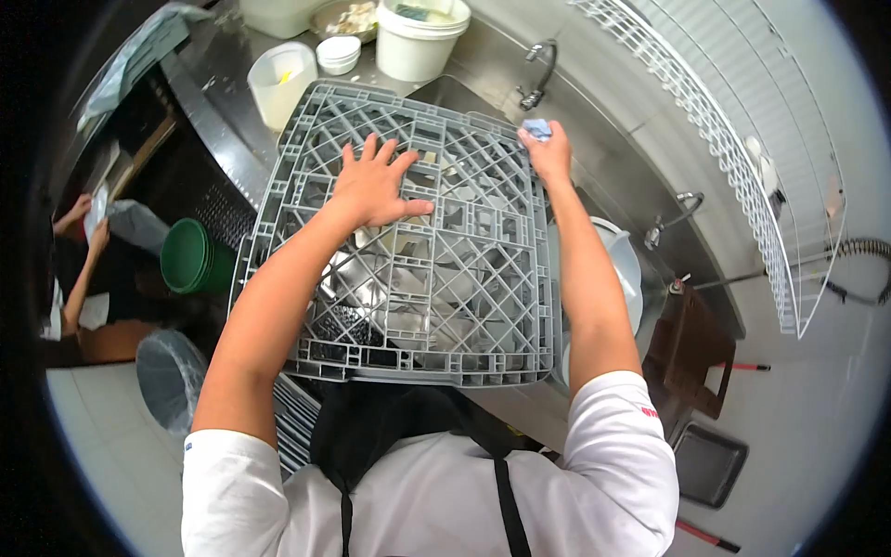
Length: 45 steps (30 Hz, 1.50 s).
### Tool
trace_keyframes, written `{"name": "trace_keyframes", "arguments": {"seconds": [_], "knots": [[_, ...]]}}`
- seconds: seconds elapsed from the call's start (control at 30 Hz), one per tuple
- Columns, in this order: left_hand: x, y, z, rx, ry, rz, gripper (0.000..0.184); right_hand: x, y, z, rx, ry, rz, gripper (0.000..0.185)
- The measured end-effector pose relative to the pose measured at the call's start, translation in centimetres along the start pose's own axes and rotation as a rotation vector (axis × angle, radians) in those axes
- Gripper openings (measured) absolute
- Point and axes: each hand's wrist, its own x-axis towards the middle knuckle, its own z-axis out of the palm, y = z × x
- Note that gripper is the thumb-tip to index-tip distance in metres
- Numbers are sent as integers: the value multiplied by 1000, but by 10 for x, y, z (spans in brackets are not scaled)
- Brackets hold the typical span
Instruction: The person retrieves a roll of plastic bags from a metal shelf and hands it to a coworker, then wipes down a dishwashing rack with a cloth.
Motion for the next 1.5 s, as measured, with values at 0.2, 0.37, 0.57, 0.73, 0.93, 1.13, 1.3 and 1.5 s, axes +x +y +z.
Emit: {"name": "trace_keyframes", "arguments": {"seconds": [0.2, 0.37, 0.57, 0.73, 0.93, 1.13, 1.3, 1.5], "knots": [[0, 0, -3, -33, -11, 7, 98, -25, -16, -8, 30, -401, -192, 26], [-2, 0, 5, -36, 4, 16, 98, -48, -33, -25, -295, -391, -472, 21], [0, 2, -4, -38, -8, 26, 97, -8, -34, -43, -238, 18, -156, 24], [1, 4, 1, -12, 18, 32, 96, -18, -43, -46, -186, 92, -55, 29], [3, 3, 2, 10, 19, 33, 97, -28, -15, -23, -291, -137, -136, 31], [2, 2, 4, 9, 36, 42, 96, -35, -45, -9, -853, -464, -301, 20], [2, 2, 4, 22, 30, 27, 96, -35, -51, 8, -832, -416, -170, 15], [4, 4, 1, 30, 13, 4, 97, -33, -26, 19, -565, -206, 67, 18]]}}
